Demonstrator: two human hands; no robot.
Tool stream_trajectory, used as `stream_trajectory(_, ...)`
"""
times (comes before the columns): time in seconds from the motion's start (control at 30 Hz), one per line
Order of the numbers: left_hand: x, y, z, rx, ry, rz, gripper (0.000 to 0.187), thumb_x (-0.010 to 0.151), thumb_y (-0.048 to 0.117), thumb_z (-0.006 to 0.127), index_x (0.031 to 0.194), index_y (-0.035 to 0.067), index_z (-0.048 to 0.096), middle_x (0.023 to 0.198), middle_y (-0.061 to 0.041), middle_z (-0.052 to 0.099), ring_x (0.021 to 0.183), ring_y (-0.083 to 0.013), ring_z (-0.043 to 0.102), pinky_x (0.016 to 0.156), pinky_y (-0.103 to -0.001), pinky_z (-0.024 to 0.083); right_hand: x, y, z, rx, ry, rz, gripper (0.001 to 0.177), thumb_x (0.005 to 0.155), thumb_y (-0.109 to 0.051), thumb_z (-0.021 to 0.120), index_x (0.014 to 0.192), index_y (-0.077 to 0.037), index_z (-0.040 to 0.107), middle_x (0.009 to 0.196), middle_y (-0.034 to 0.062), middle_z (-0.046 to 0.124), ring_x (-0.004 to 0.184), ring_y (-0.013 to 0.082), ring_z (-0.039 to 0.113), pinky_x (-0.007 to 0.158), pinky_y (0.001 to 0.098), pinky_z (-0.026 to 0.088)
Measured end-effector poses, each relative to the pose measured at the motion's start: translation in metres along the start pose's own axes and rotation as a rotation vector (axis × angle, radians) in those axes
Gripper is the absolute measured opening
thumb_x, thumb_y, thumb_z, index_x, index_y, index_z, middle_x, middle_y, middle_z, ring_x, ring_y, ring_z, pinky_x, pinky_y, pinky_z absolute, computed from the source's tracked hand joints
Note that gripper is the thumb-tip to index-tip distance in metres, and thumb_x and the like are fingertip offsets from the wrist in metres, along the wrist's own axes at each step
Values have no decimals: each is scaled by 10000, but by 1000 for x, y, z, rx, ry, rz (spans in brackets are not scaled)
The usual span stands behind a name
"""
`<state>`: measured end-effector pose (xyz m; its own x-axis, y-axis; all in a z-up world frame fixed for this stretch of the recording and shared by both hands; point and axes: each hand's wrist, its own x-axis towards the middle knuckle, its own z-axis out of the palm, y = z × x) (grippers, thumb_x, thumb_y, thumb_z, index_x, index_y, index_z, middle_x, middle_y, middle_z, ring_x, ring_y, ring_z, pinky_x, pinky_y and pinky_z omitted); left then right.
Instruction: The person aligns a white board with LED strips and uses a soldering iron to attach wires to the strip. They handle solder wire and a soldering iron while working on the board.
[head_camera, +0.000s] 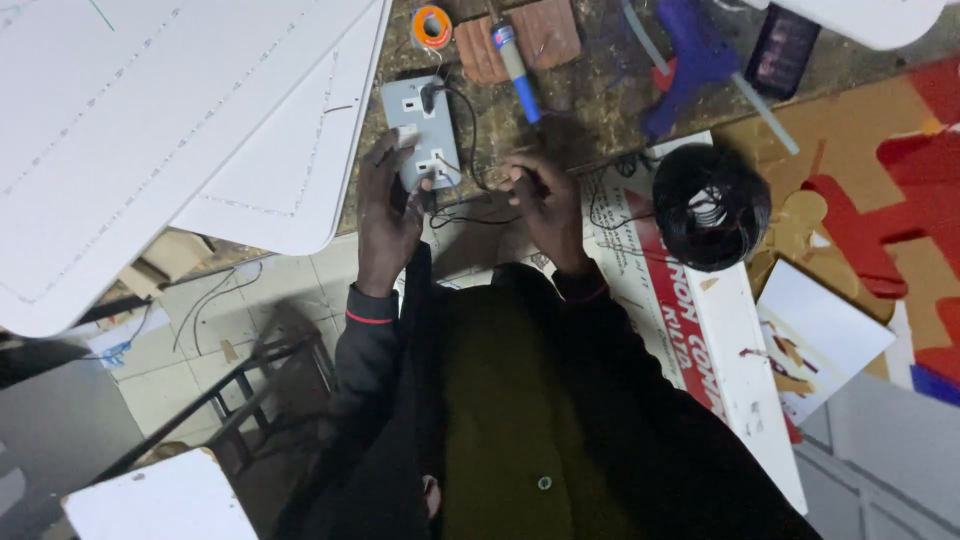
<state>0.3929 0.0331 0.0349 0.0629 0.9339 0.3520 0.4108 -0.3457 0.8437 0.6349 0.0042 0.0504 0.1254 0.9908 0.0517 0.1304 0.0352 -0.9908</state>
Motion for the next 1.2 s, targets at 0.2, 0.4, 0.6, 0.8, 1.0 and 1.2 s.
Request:
stream_trajectory(0.2,-15,13,37,126,118,-111,560,1042,134,892,1546,143,648,1645,-210,530,1538,-523,538,1303,-642,444,12,17,-16,64,-162,48,221,1150,-131,693,1324,-35,788,1163,241,817,1011,309,835,824,436,731)
stream_trajectory(0.4,-9,11,71,232,215,-184,873,971,285,1021,1686,158,535,1755,-268,413,1639,-543,413,1372,-666,363,30,-1,-23,-44,-303,-136,326,1178,-69,647,1500,-29,683,1367,337,716,1362,565,655,1060,645,635)
stream_trajectory(0.6,2,12,78,109,211,-321,907,1123,367,844,1823,171,302,1831,-353,278,1653,-596,361,1357,-692,382,31,2,-14,6,-456,-60,870,1119,-12,708,1805,37,175,1666,540,373,1555,717,380,1253,753,429)
stream_trajectory(0.8,0,70,61,-208,60,-558,936,1102,254,777,1817,73,202,1720,-451,414,1533,-651,464,1221,-641,540,36,-3,-14,-360,-394,-272,925,1042,-92,865,1786,7,325,1640,416,465,1541,628,443,1275,696,376)
stream_trajectory(1.0,4,59,62,-202,62,-537,1007,1109,220,821,1840,94,140,1826,-404,255,1611,-638,360,1315,-691,409,28,-5,-13,-206,-87,-200,575,1177,-125,672,1728,-71,512,1588,287,633,1469,506,613,1224,604,516)
stream_trajectory(1.2,7,39,45,-93,30,-331,815,1166,311,791,1812,140,326,1871,-241,212,1647,-552,402,1352,-687,396,57,50,-62,-326,244,-219,342,1094,-56,713,1417,-123,801,1208,115,812,1181,310,799,981,359,663)
